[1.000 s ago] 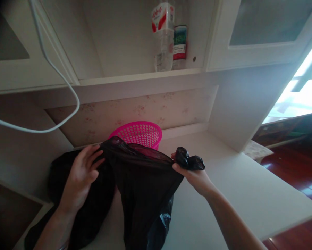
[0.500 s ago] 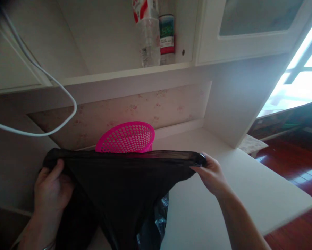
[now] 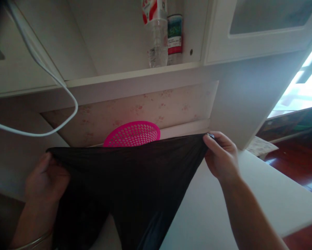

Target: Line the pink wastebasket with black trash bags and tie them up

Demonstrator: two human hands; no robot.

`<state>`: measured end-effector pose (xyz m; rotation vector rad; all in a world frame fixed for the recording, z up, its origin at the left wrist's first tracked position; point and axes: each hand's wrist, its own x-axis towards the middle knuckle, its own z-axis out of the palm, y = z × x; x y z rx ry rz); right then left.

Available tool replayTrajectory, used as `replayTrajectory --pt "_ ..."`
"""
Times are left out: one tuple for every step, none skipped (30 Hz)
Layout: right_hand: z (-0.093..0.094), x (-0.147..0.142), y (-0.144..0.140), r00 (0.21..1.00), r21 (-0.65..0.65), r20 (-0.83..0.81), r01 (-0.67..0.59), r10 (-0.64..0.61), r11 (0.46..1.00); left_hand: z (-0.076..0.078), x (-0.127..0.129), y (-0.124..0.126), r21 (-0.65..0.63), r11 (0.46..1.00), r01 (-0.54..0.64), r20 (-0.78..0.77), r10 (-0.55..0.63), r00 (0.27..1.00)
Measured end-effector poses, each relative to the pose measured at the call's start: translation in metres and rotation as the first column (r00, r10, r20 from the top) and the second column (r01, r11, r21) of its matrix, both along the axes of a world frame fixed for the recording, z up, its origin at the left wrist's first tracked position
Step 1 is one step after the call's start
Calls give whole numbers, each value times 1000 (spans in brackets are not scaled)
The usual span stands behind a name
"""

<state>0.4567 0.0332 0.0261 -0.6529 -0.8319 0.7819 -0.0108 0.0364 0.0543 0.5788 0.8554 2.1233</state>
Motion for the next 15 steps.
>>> replayTrajectory --pt "0 0 2 1000 -9 -8 0 0 1000 -2 -2 0 12 1000 -7 7 7 1000" --pt "0 1 3 1000 -27 -15 -6 6 1000 -4 -4 0 24 1000 -13 12 13 1000" --pt "-2 1 5 1000 -46 -20 -20 19 999 -7 -5 -2 33 999 -15 17 15 1000" --pt "-5 2 6 999 -56 -26 -40 39 998 -10 -5 -4 40 999 -7 19 7 1000" --pt "-10 2 6 997 -57 -37 -65 63 996 -13 -5 -7 46 999 8 17 -8 1000" --pt "-15 1 6 995 -52 -50 -94 91 994 -16 -3 -10 56 998 28 13 -29 1000" --pt "-21 0 5 990 -49 -60 -128 125 991 -20 -2 -14 69 996 59 0 -59 998" --pt "-29 -3 4 984 -54 -63 -171 168 984 -25 1 -17 75 992 102 -26 -100 995" --pt "-37 -7 4 974 -80 -54 -226 222 971 -30 5 -20 69 986 149 -60 -145 988" --pt "-45 -11 3 958 -129 -37 -286 283 950 -35 8 -22 49 980 192 -96 -187 978" --pt "-53 -15 4 942 -191 -19 -332 335 924 -40 12 -24 18 973 228 -126 -224 966" --pt "-59 -19 5 932 -246 -4 -352 362 903 -44 16 -24 -19 967 254 -147 -253 956" --pt "-63 -22 8 932 -286 4 -346 362 894 -47 18 -23 -46 964 262 -157 -266 951" --pt "-65 -23 10 941 -307 6 -321 339 896 -48 20 -21 -54 967 249 -157 -255 954" --pt "-64 -23 13 954 -311 6 -283 300 907 -47 21 -19 -42 973 225 -155 -229 961"
